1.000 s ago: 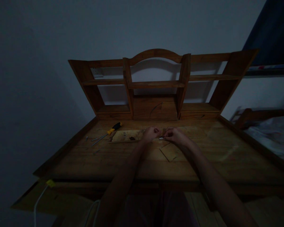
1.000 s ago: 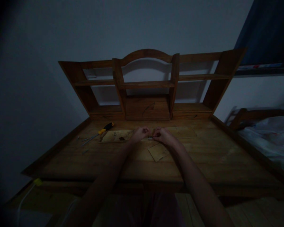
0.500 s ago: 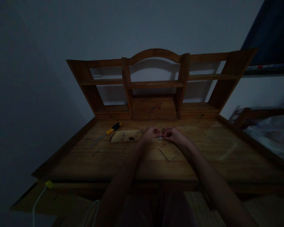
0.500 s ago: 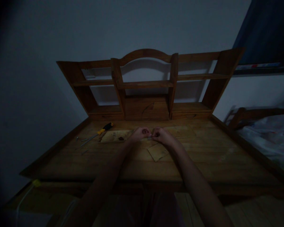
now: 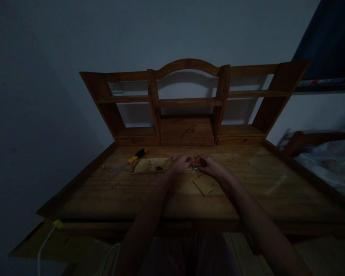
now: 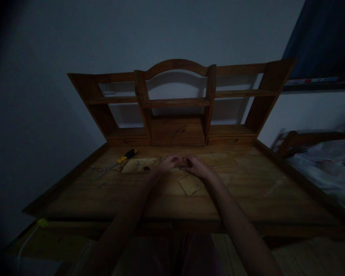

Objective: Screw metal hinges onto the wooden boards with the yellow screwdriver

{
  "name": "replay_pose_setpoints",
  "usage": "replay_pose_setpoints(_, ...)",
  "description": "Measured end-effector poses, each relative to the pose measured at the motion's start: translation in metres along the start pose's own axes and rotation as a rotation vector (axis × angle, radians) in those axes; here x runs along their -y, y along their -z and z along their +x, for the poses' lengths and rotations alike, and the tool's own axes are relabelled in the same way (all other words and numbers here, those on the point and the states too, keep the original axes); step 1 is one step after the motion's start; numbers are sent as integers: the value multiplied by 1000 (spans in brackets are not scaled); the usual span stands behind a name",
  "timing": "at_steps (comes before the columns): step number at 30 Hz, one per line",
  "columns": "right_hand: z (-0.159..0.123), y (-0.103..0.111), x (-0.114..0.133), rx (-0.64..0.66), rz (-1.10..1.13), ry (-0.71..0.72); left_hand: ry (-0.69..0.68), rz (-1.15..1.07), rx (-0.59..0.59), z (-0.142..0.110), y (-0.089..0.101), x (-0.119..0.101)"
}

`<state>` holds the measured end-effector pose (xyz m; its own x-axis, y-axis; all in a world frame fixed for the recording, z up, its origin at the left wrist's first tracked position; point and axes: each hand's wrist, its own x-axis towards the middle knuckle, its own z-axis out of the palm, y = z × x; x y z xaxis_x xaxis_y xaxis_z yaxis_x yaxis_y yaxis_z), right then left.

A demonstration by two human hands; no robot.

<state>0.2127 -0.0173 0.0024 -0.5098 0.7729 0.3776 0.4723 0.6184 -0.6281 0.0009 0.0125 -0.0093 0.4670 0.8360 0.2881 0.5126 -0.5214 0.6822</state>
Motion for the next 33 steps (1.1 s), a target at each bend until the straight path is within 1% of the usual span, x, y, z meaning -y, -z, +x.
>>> replay_pose_setpoints(2, 0, -1, -2, 13, 20, -10, 14, -31, -36, -1, 0, -2)
replay_pose_setpoints(6, 1, 2, -2, 37, 101, -50, 74, -101, -146, 2, -3, -5)
replay_pose_setpoints(9, 2, 6, 4, -1, 192, -103, 111, -157, -194, 5, -4, -9)
replay_pose_setpoints(11, 4, 8, 7, -91, 243, -141, 144, -312, -192, 6, -3, -14)
replay_pose_setpoints(14, 10, 8, 8, -285, 274, -178, 204, -712, -99, 5, -2, -24)
replay_pose_setpoints(15, 12, 7, 7, -344, 270, -180, 208, -811, -73, 5, -3, -27)
replay_pose_setpoints(16, 14, 5, 5, -395, 260, -178, 201, -861, -63, 5, -4, -30)
replay_pose_setpoints(18, 16, 1, 3, -480, 221, -163, 184, -868, -108, 4, -8, -33)
replay_pose_setpoints(20, 14, -4, 5, -539, 154, -128, 193, -814, -200, 5, -13, -33)
replay_pose_setpoints(22, 10, -7, 10, -558, 75, -67, 209, -746, -303, 6, -18, -32)
replay_pose_setpoints(24, 7, -8, 17, -528, 7, 8, 190, -677, -367, 5, -20, -30)
replay_pose_setpoints(28, 4, -7, 26, -468, -85, 112, 114, -602, -403, 4, -22, -28)
replay_pose_setpoints(33, 4, -8, 25, -468, -124, 162, 63, -647, -429, 6, -23, -25)
